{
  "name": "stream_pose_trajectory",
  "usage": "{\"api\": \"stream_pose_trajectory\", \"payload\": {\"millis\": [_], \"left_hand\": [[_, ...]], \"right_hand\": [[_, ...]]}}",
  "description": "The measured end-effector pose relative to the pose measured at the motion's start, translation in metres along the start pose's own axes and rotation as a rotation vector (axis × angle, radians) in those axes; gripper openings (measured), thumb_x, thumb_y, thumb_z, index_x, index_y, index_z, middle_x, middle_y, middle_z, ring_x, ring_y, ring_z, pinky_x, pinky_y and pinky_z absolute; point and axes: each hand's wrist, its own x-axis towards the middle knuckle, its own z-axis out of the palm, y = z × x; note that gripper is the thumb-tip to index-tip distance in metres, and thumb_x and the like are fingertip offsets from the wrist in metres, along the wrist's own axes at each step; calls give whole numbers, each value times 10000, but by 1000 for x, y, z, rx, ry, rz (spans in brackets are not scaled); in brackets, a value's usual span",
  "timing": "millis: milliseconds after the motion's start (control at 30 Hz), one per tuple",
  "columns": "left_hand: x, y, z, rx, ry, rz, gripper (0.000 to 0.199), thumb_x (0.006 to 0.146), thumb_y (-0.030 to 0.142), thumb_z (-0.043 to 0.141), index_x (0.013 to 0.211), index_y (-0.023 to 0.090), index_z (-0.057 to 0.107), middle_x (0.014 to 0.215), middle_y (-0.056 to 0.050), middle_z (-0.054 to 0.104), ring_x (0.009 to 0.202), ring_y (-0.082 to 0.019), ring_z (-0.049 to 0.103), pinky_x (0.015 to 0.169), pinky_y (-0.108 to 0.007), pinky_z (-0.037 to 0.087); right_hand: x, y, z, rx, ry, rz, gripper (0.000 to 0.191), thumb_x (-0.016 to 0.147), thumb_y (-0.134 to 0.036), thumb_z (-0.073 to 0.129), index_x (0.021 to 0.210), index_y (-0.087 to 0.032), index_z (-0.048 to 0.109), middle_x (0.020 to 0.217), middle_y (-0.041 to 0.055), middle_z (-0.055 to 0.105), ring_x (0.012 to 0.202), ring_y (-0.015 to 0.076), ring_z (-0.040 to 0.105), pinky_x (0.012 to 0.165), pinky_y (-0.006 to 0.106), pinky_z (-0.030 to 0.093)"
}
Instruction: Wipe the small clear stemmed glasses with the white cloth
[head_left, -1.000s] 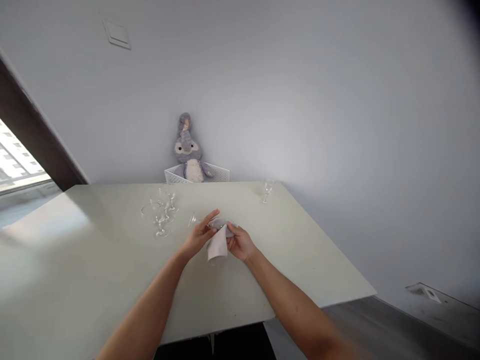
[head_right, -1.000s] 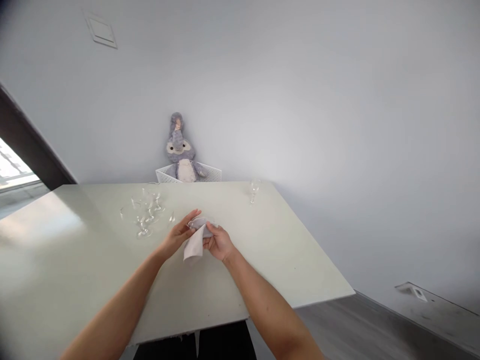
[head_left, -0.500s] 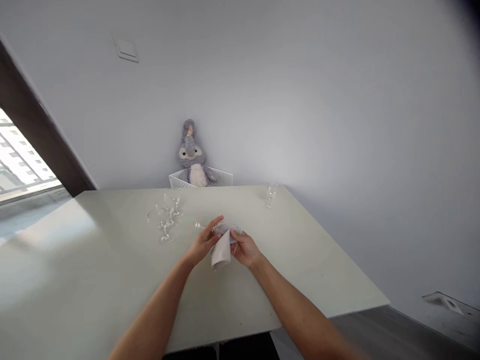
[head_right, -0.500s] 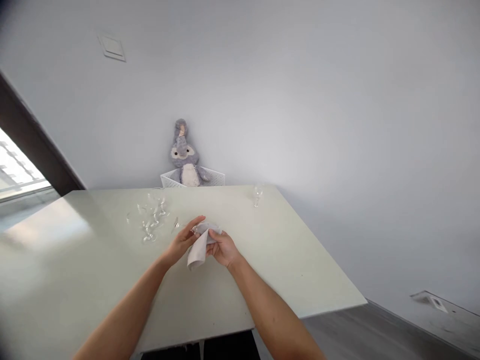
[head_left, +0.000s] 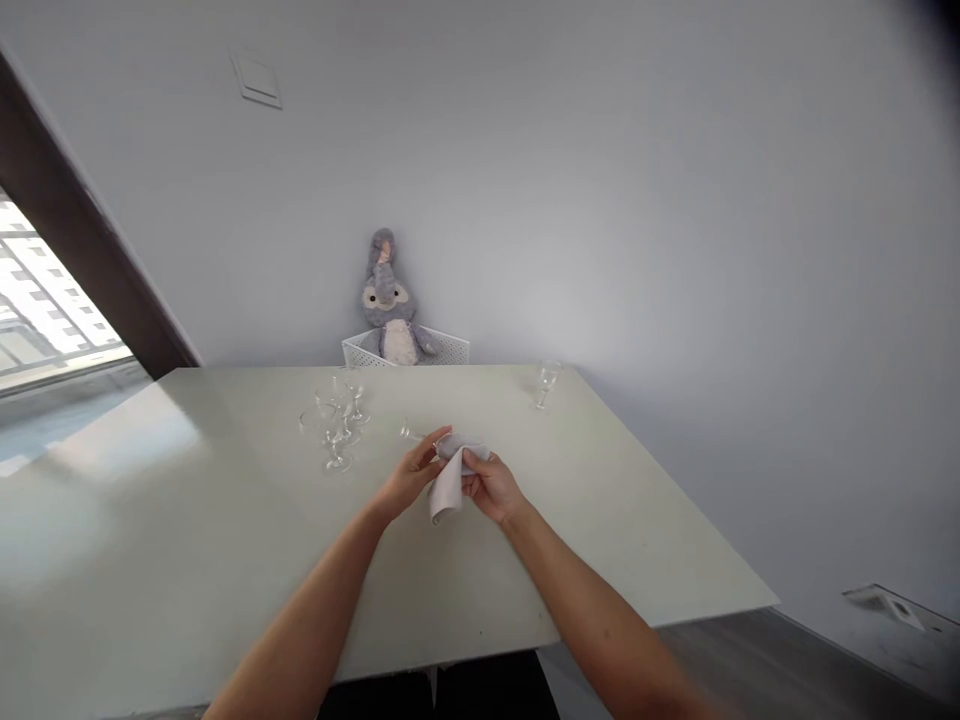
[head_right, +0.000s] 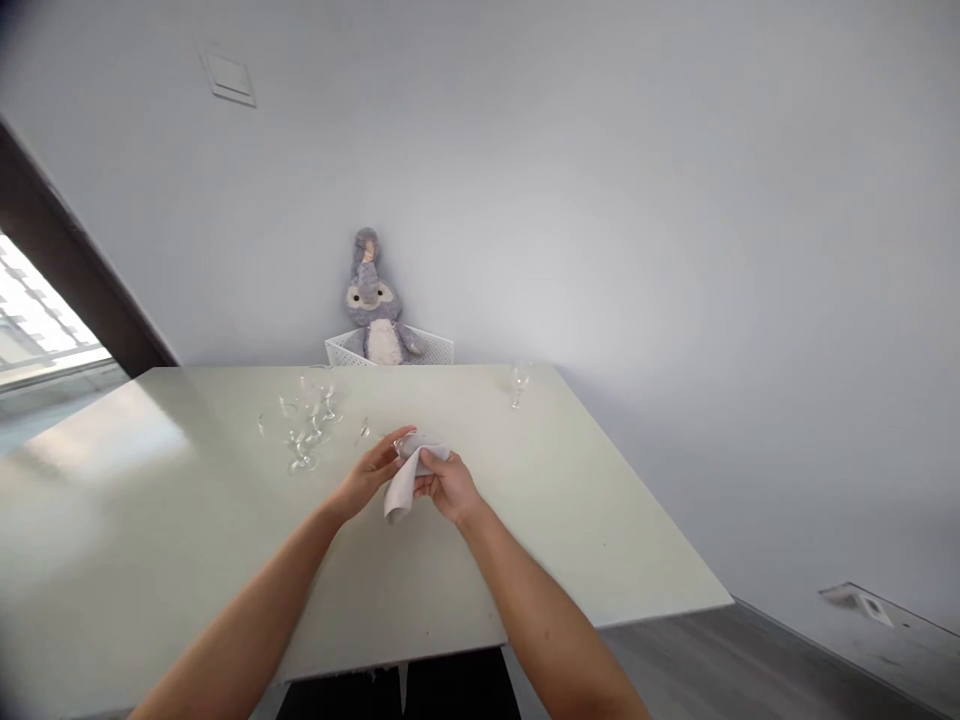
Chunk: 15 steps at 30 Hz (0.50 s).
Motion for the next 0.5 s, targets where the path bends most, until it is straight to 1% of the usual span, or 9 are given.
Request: {"api": "stream_pose_trajectory", "payload": {"millis": [33, 100, 233, 367, 433, 500], "left_hand": [[-1, 3, 1, -17, -15, 11, 538, 764, 369, 524, 1263, 218, 393, 1091, -67, 546, 969, -172, 497, 834, -298, 411], [-2, 5, 1, -29, -5, 7, 499, 760, 347, 529, 1228, 202, 437, 1078, -67, 555, 971, -171, 497, 848, -306, 404], [-1, 2, -1, -22, 45, -29, 505, 735, 348, 556, 1202, 179, 463, 999, -63, 582, 898, -157, 524, 815, -302, 424], [2, -4, -4, 28, 96, -24, 545, 721, 385, 562, 1208, 163, 457, 859, -36, 590, 791, -140, 540, 770, -300, 451], [4, -6, -5, 61, 114, -28, 552, 732, 416, 536, 1211, 155, 447, 780, -17, 582, 745, -137, 543, 758, -311, 462], [6, -10, -6, 97, 131, -35, 534, 752, 453, 490, 1189, 147, 462, 748, -13, 578, 725, -141, 547, 743, -315, 470]], "right_hand": [[0, -1, 0, 90, -6, 6, 330, 650, -436, 657, 788, -146, 580, 602, 15, 615, 473, 127, 557, 479, 253, 441], [0, -2, 0, 174, -17, 13, 317, 633, -400, 687, 784, -143, 578, 609, 15, 620, 467, 118, 554, 472, 242, 442], [1, 2, 1, 170, -20, 2, 322, 638, -398, 686, 788, -132, 582, 594, 20, 617, 438, 113, 541, 430, 228, 433], [1, 1, 3, 82, -19, -29, 365, 616, -427, 687, 775, -113, 591, 564, 18, 605, 421, 112, 537, 420, 229, 437], [1, 1, 4, -21, -38, -38, 394, 616, -449, 673, 790, -103, 602, 548, 17, 598, 424, 120, 548, 429, 235, 441], [-1, 2, 6, -185, -22, -53, 377, 628, -446, 657, 801, -114, 612, 538, 8, 594, 442, 133, 565, 453, 245, 449]]}}
